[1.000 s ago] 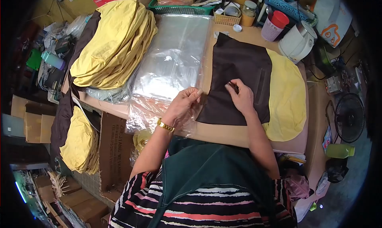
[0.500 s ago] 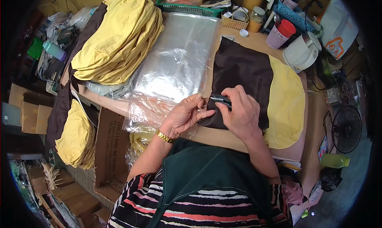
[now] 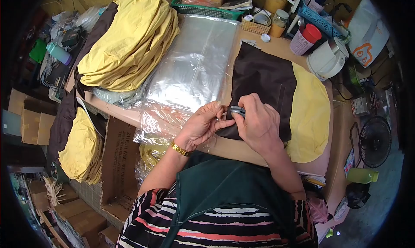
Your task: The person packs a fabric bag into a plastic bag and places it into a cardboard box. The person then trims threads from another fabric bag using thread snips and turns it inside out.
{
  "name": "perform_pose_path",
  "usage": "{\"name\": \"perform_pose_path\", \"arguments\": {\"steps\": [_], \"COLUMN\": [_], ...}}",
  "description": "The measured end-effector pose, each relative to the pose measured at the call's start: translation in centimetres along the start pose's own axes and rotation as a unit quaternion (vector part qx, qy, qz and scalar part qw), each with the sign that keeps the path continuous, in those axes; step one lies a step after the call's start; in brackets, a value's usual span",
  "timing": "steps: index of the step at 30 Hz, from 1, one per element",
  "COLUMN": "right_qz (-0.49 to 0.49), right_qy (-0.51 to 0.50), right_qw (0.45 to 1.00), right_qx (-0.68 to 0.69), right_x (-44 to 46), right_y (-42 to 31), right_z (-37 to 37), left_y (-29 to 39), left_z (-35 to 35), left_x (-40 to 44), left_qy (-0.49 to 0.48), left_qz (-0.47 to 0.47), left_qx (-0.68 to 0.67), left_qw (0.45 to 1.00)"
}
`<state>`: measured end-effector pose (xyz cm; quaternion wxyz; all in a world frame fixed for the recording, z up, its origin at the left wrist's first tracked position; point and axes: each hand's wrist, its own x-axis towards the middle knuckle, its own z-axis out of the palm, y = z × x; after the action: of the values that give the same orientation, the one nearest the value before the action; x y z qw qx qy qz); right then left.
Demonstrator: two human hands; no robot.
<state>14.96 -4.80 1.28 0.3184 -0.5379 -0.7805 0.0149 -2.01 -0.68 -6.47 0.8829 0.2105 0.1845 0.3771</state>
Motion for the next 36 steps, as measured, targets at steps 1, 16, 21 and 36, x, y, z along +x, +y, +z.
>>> {"name": "perform_pose_path", "arguments": {"steps": [1,16,21,36], "right_qz": [0.0,-0.007,0.158,0.284], "right_qy": [-0.001,0.001,0.053,0.063], "right_qw": [1.0,1.0,0.967,0.944], "right_qx": [-0.007,-0.016,0.191,0.153], "right_x": [0.0,-0.3,-0.1,-3.1], "right_y": [0.2,0.1,3.3,13.1], "right_z": [0.3,0.5,2.1,8.7], "left_y": [0.0,0.5,0.7,-2.4], "left_z": [0.1,1.2,0.7,-0.1], "left_x": [-0.1,-0.1,-0.2,0.9], "left_qy": [0.002,-0.029,0.008,0.127], "left_qz": [-0.002,0.026,0.003,0.021], "left_qx": [0.003,-0.008,-0.025,0.822], "left_qw": [1.0,0.999,1.0,0.554]}}
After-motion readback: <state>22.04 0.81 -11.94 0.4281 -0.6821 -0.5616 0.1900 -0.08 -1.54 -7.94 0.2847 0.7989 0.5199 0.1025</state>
